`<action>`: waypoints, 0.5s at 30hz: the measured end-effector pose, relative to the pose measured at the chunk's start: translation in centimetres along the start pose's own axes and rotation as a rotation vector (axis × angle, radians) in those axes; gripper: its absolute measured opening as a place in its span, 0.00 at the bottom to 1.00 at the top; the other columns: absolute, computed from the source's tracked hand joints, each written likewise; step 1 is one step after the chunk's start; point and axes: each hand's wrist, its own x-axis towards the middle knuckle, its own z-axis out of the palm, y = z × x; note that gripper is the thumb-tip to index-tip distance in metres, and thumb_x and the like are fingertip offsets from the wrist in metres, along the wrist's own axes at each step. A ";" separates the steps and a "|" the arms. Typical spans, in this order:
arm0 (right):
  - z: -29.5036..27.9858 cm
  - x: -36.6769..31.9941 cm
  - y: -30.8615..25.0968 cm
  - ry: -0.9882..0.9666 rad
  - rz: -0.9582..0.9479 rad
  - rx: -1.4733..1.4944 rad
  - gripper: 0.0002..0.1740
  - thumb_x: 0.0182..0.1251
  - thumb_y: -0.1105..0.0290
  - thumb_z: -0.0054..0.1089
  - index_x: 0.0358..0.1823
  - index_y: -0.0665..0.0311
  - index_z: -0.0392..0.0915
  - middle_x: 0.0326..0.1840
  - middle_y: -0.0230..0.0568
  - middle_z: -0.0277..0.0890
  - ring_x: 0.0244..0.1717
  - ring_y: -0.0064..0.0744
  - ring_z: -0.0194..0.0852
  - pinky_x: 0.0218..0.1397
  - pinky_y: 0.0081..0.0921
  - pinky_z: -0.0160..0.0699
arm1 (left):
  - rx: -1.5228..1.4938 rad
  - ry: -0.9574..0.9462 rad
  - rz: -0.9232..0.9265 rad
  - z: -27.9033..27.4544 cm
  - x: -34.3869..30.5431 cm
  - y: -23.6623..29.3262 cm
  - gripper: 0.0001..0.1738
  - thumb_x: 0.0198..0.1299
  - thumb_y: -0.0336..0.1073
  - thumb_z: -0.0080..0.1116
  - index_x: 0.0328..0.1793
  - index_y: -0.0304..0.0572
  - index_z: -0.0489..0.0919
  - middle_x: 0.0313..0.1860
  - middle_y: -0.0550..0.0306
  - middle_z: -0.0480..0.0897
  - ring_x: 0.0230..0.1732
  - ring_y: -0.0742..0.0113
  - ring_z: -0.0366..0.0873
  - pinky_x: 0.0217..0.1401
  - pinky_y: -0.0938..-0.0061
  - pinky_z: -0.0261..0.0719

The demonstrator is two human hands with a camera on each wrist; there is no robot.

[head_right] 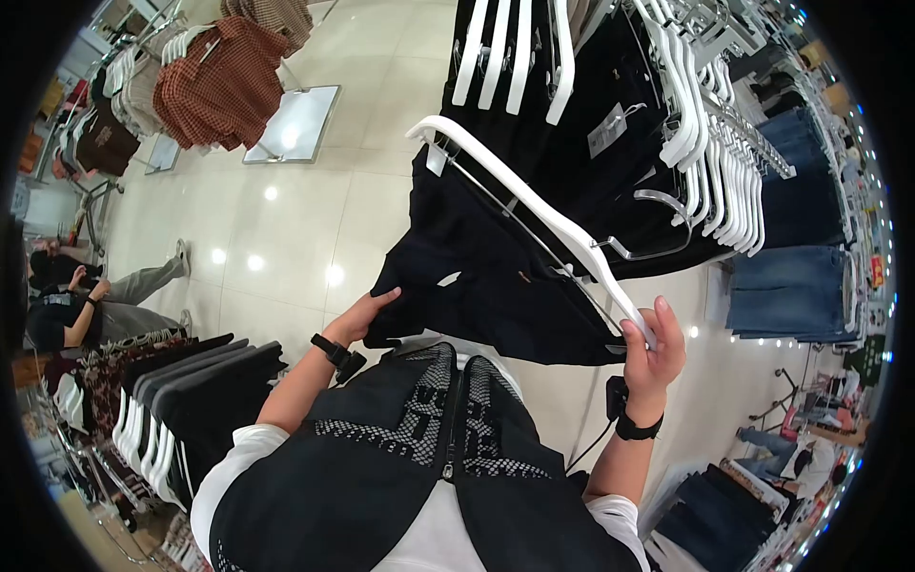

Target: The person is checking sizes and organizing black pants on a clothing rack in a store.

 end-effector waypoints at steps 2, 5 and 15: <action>0.4 -0.2 -0.7 -0.006 0.017 -0.020 0.35 0.67 0.84 0.62 0.74 0.65 0.61 0.32 0.42 0.78 0.29 0.22 0.71 0.34 0.17 0.70 | 0.028 -0.015 0.019 -0.7 0.5 0.7 0.31 0.69 0.41 0.62 0.73 0.34 0.68 0.64 0.47 0.80 0.61 0.58 0.81 0.63 0.64 0.81; 1.1 -0.1 -1.1 -0.004 0.024 -0.057 0.35 0.67 0.85 0.61 0.74 0.65 0.61 0.32 0.43 0.78 0.29 0.23 0.71 0.34 0.18 0.70 | 0.086 -0.017 0.008 -1.1 1.2 1.5 0.30 0.68 0.39 0.62 0.72 0.33 0.69 0.62 0.47 0.81 0.59 0.59 0.82 0.62 0.66 0.82; 0.2 -0.4 -1.2 0.116 0.040 0.004 0.35 0.63 0.84 0.67 0.71 0.66 0.65 0.31 0.42 0.80 0.28 0.22 0.68 0.34 0.18 0.66 | 0.122 -0.040 0.055 -3.6 2.3 2.1 0.30 0.67 0.32 0.62 0.73 0.32 0.67 0.64 0.46 0.79 0.63 0.53 0.80 0.67 0.62 0.80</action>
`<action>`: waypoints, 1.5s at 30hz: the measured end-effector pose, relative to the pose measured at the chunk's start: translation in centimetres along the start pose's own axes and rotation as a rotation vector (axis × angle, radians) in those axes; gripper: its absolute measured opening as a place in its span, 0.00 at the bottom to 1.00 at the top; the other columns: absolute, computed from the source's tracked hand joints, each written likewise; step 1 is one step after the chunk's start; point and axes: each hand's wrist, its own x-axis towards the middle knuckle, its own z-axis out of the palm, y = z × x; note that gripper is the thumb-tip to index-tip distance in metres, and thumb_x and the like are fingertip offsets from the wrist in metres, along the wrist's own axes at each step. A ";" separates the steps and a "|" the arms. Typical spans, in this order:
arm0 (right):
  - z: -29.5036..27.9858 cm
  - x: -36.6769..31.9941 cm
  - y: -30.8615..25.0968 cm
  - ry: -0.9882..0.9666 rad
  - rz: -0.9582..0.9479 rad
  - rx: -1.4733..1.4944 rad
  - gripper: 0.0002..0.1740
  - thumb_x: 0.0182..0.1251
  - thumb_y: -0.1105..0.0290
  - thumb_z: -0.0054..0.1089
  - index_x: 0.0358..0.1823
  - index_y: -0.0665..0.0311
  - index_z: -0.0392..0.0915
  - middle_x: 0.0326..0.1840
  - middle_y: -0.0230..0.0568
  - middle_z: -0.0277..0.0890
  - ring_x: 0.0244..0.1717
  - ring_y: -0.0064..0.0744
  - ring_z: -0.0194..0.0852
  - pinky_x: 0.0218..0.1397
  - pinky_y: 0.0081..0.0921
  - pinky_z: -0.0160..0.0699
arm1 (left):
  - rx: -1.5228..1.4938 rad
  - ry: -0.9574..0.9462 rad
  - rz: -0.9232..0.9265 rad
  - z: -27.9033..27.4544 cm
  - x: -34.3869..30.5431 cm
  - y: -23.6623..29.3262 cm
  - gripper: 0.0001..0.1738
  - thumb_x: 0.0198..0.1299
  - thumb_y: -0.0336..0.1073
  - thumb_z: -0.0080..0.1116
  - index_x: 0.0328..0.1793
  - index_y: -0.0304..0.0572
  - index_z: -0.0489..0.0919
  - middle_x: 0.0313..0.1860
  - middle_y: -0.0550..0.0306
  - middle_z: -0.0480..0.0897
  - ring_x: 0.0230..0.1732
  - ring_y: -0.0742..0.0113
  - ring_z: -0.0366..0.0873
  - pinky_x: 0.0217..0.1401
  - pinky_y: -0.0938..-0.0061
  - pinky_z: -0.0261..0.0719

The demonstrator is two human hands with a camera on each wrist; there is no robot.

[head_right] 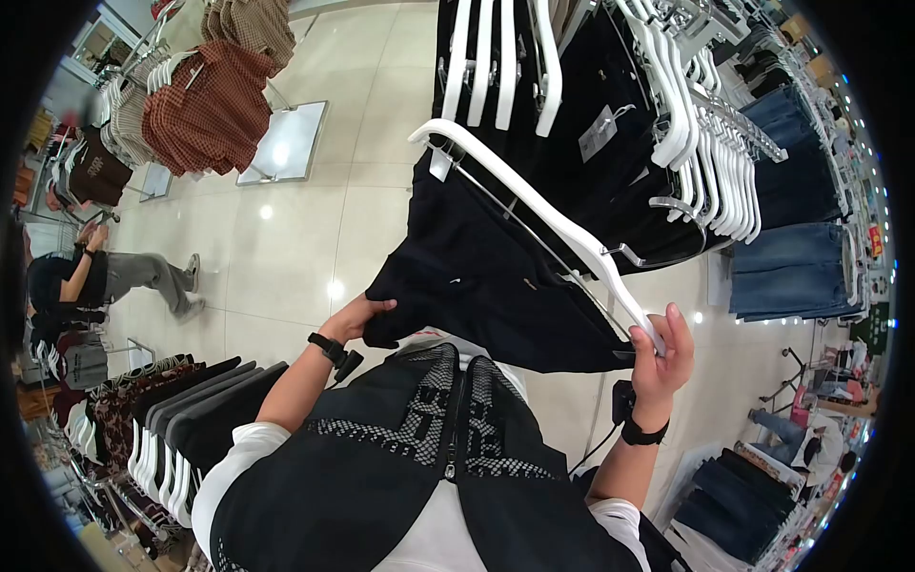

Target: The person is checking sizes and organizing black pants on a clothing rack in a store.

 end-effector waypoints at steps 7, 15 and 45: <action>-2.2 1.5 2.1 -0.033 -0.047 0.010 0.35 0.63 0.84 0.67 0.71 0.65 0.66 0.31 0.41 0.80 0.28 0.22 0.69 0.33 0.18 0.67 | -0.294 -0.049 0.027 3.8 -3.0 1.5 0.27 0.71 0.37 0.60 0.72 0.34 0.69 0.64 0.47 0.80 0.61 0.57 0.82 0.65 0.63 0.82; -3.7 1.2 4.2 -0.046 -0.093 0.052 0.35 0.62 0.85 0.68 0.70 0.66 0.66 0.31 0.42 0.80 0.27 0.22 0.69 0.32 0.18 0.68 | -0.196 -0.061 0.081 8.0 -3.6 -1.9 0.28 0.68 0.34 0.62 0.71 0.31 0.69 0.62 0.48 0.81 0.60 0.59 0.81 0.63 0.66 0.82; -9.1 1.3 5.0 -0.118 -0.040 0.092 0.34 0.66 0.83 0.64 0.73 0.65 0.64 0.32 0.40 0.80 0.28 0.20 0.71 0.32 0.15 0.69 | -0.007 -0.202 0.024 10.4 -5.5 -3.8 0.41 0.55 0.33 0.75 0.73 0.30 0.69 0.66 0.47 0.79 0.66 0.59 0.78 0.72 0.64 0.74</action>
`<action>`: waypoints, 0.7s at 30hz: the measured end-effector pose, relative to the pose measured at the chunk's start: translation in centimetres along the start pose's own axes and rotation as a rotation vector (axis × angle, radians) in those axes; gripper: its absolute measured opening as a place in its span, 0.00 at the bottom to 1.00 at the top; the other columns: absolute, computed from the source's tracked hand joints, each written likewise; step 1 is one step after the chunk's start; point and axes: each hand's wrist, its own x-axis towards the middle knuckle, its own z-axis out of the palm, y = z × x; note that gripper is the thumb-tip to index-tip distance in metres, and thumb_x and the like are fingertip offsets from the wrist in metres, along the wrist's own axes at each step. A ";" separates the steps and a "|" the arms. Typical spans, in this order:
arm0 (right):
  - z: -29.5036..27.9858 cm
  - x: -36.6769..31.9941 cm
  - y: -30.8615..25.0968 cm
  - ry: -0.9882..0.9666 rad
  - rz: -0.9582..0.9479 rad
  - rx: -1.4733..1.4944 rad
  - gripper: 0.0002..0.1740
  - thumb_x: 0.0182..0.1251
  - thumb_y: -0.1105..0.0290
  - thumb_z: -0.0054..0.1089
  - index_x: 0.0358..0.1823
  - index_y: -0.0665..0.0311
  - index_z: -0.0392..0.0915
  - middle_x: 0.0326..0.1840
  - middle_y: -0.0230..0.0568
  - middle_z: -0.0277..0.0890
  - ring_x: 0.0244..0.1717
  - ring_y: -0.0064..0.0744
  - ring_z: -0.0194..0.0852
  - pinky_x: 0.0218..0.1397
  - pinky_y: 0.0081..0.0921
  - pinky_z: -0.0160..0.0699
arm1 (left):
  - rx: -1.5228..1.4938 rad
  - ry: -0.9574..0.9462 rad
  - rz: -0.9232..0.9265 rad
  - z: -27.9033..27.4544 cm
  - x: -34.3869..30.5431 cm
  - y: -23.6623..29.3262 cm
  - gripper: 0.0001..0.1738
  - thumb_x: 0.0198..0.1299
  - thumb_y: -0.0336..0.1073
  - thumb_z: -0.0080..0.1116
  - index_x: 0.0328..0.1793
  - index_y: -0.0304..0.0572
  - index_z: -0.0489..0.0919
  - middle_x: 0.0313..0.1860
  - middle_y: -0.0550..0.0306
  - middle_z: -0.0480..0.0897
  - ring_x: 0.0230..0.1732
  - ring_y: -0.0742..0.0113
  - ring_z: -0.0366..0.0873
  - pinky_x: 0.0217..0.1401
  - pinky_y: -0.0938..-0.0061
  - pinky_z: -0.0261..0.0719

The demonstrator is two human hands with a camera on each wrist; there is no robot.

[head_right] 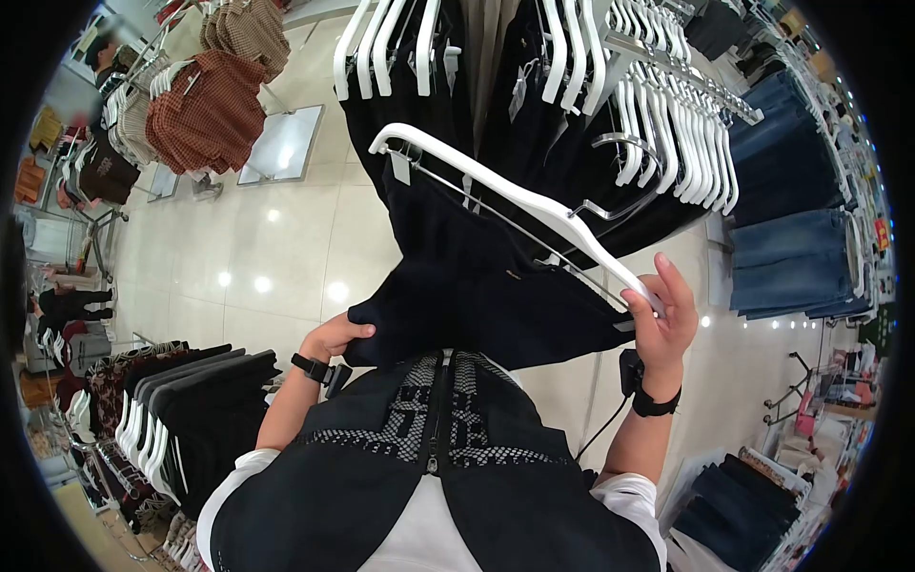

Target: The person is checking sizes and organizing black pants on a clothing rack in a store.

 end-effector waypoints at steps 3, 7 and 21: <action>0.3 -0.2 -0.6 0.038 0.058 0.031 0.35 0.63 0.82 0.68 0.72 0.66 0.66 0.31 0.38 0.80 0.28 0.18 0.69 0.32 0.15 0.64 | -0.087 -0.027 0.010 -0.2 0.0 0.4 0.39 0.56 0.33 0.74 0.72 0.29 0.70 0.66 0.46 0.79 0.65 0.59 0.78 0.71 0.66 0.73; 0.3 -0.5 -0.5 0.056 0.104 0.057 0.35 0.63 0.81 0.69 0.72 0.66 0.66 0.31 0.38 0.80 0.28 0.18 0.70 0.32 0.14 0.64 | -0.059 -0.042 0.022 0.2 0.4 1.2 0.40 0.56 0.33 0.74 0.73 0.29 0.69 0.67 0.45 0.78 0.65 0.58 0.78 0.71 0.65 0.74; -2.1 -1.7 -2.9 0.171 0.161 -0.020 0.35 0.65 0.84 0.64 0.74 0.65 0.64 0.31 0.37 0.80 0.28 0.17 0.69 0.32 0.14 0.65 | 0.416 0.094 -0.089 1.3 3.6 0.2 0.29 0.63 0.35 0.68 0.67 0.28 0.74 0.58 0.50 0.84 0.56 0.62 0.81 0.64 0.69 0.77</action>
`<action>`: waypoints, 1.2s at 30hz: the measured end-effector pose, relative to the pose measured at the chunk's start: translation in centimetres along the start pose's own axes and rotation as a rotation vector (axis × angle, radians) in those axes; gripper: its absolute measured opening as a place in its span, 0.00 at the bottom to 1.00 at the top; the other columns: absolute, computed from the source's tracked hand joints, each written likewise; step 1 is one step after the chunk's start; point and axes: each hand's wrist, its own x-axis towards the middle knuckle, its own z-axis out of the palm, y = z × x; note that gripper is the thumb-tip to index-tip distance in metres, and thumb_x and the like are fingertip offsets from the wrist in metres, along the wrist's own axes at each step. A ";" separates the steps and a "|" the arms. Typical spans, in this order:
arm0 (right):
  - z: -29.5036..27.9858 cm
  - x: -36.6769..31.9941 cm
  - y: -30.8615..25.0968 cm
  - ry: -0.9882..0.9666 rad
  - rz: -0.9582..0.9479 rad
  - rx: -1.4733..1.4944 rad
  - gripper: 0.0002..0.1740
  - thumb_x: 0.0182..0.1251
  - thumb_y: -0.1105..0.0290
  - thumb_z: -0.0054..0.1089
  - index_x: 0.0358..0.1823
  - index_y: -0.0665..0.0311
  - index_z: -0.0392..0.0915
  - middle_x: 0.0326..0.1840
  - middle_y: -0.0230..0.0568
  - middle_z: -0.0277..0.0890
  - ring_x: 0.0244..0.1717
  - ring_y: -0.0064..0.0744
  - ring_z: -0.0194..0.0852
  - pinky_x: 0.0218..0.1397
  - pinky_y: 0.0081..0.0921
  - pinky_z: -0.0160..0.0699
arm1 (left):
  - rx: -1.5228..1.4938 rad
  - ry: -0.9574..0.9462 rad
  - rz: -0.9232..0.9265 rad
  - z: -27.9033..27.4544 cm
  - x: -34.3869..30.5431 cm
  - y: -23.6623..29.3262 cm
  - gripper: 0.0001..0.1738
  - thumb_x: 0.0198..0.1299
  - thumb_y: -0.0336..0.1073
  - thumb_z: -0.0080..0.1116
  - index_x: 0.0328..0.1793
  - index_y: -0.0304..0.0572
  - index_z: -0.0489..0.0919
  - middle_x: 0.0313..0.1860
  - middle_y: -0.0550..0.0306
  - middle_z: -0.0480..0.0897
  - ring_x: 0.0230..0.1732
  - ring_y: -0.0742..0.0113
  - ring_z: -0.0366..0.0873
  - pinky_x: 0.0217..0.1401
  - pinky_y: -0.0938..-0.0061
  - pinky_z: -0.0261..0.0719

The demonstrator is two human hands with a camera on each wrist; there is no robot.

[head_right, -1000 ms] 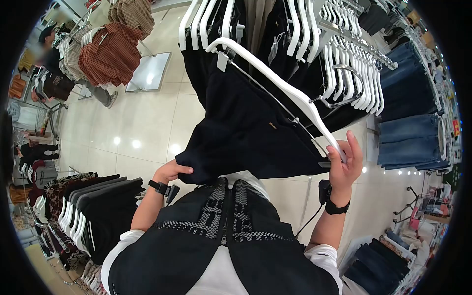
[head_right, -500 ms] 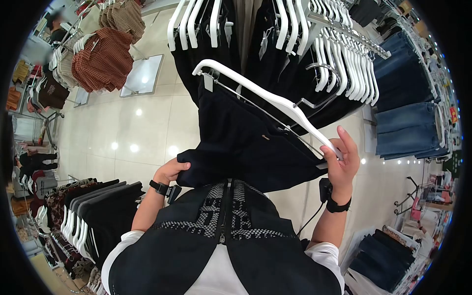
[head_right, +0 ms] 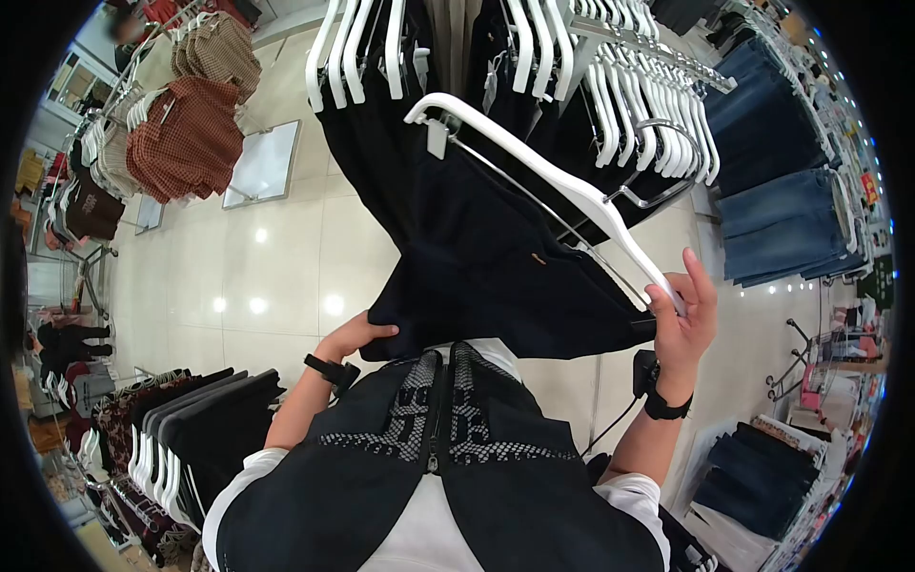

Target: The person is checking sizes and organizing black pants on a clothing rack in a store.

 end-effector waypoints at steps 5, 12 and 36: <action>-1.1 -0.3 -2.0 0.095 0.043 -0.081 0.35 0.68 0.82 0.62 0.75 0.64 0.62 0.31 0.34 0.77 0.26 0.16 0.67 0.30 0.13 0.67 | 0.289 0.151 -0.083 -0.7 4.7 -5.2 0.22 0.69 0.40 0.61 0.60 0.28 0.79 0.48 0.51 0.86 0.48 0.66 0.82 0.54 0.70 0.79; 1.3 -0.9 -4.6 0.220 0.106 -0.144 0.33 0.67 0.83 0.63 0.73 0.63 0.66 0.31 0.34 0.78 0.29 0.16 0.69 0.33 0.13 0.64 | 0.722 0.312 0.098 -3.2 7.5 -10.2 0.25 0.70 0.46 0.57 0.62 0.33 0.79 0.54 0.43 0.85 0.56 0.54 0.83 0.61 0.67 0.78; 17.0 14.7 -10.5 0.149 -0.067 -0.679 0.20 0.68 0.74 0.59 0.61 0.54 0.74 0.25 0.49 0.78 0.27 0.52 0.80 0.31 0.43 0.73 | 0.711 0.190 0.004 -8.5 5.6 -17.1 0.18 0.68 0.47 0.53 0.51 0.43 0.85 0.49 0.42 0.86 0.55 0.45 0.83 0.58 0.61 0.79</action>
